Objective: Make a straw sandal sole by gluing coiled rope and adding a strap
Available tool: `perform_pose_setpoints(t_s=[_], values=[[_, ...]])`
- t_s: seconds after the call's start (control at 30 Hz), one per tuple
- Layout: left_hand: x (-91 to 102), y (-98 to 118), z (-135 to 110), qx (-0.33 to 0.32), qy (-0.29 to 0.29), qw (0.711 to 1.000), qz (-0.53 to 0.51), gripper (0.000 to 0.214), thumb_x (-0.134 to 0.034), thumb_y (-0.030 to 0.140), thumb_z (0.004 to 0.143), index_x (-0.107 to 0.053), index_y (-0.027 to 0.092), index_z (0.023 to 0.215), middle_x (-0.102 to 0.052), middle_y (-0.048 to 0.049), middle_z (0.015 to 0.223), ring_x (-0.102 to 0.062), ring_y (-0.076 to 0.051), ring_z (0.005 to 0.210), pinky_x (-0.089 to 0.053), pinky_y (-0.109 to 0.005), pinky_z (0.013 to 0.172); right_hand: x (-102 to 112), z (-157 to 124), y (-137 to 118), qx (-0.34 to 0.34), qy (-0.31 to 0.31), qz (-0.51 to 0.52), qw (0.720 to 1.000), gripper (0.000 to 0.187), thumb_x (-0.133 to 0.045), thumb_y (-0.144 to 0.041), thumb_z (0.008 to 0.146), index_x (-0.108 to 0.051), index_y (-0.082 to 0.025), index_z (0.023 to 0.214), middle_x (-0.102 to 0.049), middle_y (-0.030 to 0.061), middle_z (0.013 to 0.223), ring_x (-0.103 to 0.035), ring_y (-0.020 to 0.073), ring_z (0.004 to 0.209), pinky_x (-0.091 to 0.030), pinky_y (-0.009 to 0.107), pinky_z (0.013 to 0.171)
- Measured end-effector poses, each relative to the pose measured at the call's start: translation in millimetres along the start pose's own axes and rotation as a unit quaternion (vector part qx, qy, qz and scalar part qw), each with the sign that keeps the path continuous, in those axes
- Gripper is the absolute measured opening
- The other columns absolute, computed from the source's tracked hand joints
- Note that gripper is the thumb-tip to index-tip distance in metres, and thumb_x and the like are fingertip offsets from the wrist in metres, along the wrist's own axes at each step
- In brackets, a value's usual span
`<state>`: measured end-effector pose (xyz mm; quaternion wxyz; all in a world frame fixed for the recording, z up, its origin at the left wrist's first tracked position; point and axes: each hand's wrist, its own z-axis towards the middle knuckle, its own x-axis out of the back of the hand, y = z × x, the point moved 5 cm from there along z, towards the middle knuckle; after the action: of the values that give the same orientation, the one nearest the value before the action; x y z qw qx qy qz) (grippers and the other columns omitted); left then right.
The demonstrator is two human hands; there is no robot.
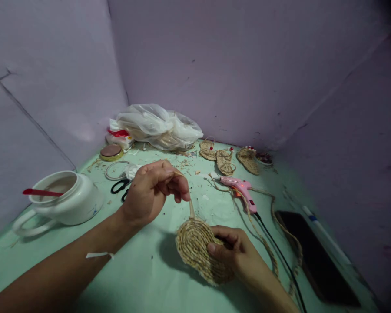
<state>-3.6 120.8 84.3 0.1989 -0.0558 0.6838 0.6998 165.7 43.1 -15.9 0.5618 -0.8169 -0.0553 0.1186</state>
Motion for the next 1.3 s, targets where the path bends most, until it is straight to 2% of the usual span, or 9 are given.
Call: perform_pose_setpoints(t_s=[0.13,0.3,0.47,0.57,0.67,0.8,1.0,1.13,1.3], values=[[7.0,-6.3,7.7,0.036,0.052,0.998,-0.014,0.016,-0.044,0.023,0.065,-0.041,0.019,0.051,-0.059,-0.0023,0.05,-0.056,-0.013,0.042,-0.037,-0.023,0.042,-3.6,-1.3,-5.7,0.021,-0.022,-0.022,0.999,0.031,-0.075,-0.036,0.062,-0.076,-0.015,0.083,-0.068,0.0058,0.069,-0.059,0.0167,0.062,-0.045,0.027,0.058],[31.1,-27.6,20.6,0.124,0.167,0.978,0.03,0.017,-0.045,0.024,0.063,-0.036,0.019,0.049,-0.052,0.0001,0.049,-0.05,-0.01,0.042,-0.037,-0.021,0.042,-0.4,-3.8,-26.6,0.183,0.04,-0.152,0.97,0.016,-0.066,-0.029,0.073,-0.075,-0.015,0.072,-0.065,0.0059,0.068,-0.058,0.016,0.061,-0.044,0.025,0.053],[46.2,-38.1,29.3,0.131,0.182,0.938,0.265,0.015,-0.041,0.027,0.061,-0.043,0.02,0.048,-0.053,-0.0027,0.05,-0.05,-0.012,0.041,-0.035,-0.023,0.041,4.0,-19.3,-38.9,0.41,0.183,-0.276,0.85,0.02,-0.057,-0.01,0.078,-0.072,-0.022,0.084,-0.068,0.0044,0.075,-0.063,0.0167,0.068,-0.049,0.025,0.058],[48.9,-39.9,31.1,0.109,0.165,0.902,0.383,0.014,-0.045,0.024,0.058,-0.049,0.019,0.045,-0.053,-0.0024,0.045,-0.051,-0.015,0.044,-0.033,-0.025,0.045,7.1,-28.3,-37.2,0.478,0.266,-0.343,0.764,0.036,-0.054,-0.002,0.075,-0.07,-0.025,0.097,-0.069,0.0045,0.082,-0.065,0.0177,0.072,-0.051,0.028,0.063],[47.7,-36.7,29.7,0.065,0.153,0.837,0.521,0.017,-0.05,0.023,0.059,-0.046,0.02,0.043,-0.053,-0.0032,0.046,-0.054,-0.02,0.056,-0.031,-0.027,0.052,9.3,-31.3,-34.0,0.493,0.296,-0.395,0.716,0.044,-0.053,0.001,0.072,-0.068,-0.025,0.104,-0.069,0.0053,0.085,-0.064,0.0186,0.074,-0.051,0.03,0.065],[45.4,-33.9,29.1,0.036,0.135,0.746,0.651,0.018,-0.046,0.025,0.068,-0.052,0.02,0.052,-0.062,-0.0094,0.062,-0.059,-0.028,0.07,-0.031,-0.03,0.057,7.2,-31.1,-31.5,0.496,0.277,-0.449,0.69,0.047,-0.051,0.001,0.072,-0.066,-0.025,0.109,-0.069,0.0056,0.085,-0.063,0.0187,0.075,-0.051,0.029,0.065],[57.9,-34.6,38.9,0.046,0.121,0.644,0.754,0.026,-0.041,0.023,0.077,-0.065,0.014,0.078,-0.068,-0.0187,0.081,-0.064,-0.035,0.081,-0.041,-0.037,0.066,1.3,-35.6,-38.5,0.527,0.275,-0.478,0.647,0.042,-0.049,0.002,0.073,-0.066,-0.021,0.105,-0.071,0.0058,0.083,-0.063,0.0179,0.074,-0.051,0.029,0.066],[69.7,-29.4,45.2,0.047,0.137,0.6,0.787,0.032,-0.035,0.02,0.082,-0.064,0.008,0.092,-0.067,-0.0224,0.088,-0.064,-0.037,0.086,-0.044,-0.044,0.071,-5.2,-39.9,-46.3,0.569,0.253,-0.468,0.627,0.037,-0.049,0.003,0.074,-0.066,-0.017,0.099,-0.071,0.0064,0.079,-0.064,0.0168,0.073,-0.053,0.027,0.066],[80.3,-15.3,49.1,0.056,0.168,0.576,0.798,0.032,-0.035,0.02,0.084,-0.062,0.008,0.098,-0.066,-0.0238,0.091,-0.063,-0.041,0.088,-0.044,-0.047,0.069,-8.5,-40.5,-48.4,0.587,0.247,-0.46,0.619,0.032,-0.052,0.004,0.073,-0.067,-0.015,0.095,-0.072,0.007,0.077,-0.066,0.0155,0.074,-0.052,0.03,0.077]])
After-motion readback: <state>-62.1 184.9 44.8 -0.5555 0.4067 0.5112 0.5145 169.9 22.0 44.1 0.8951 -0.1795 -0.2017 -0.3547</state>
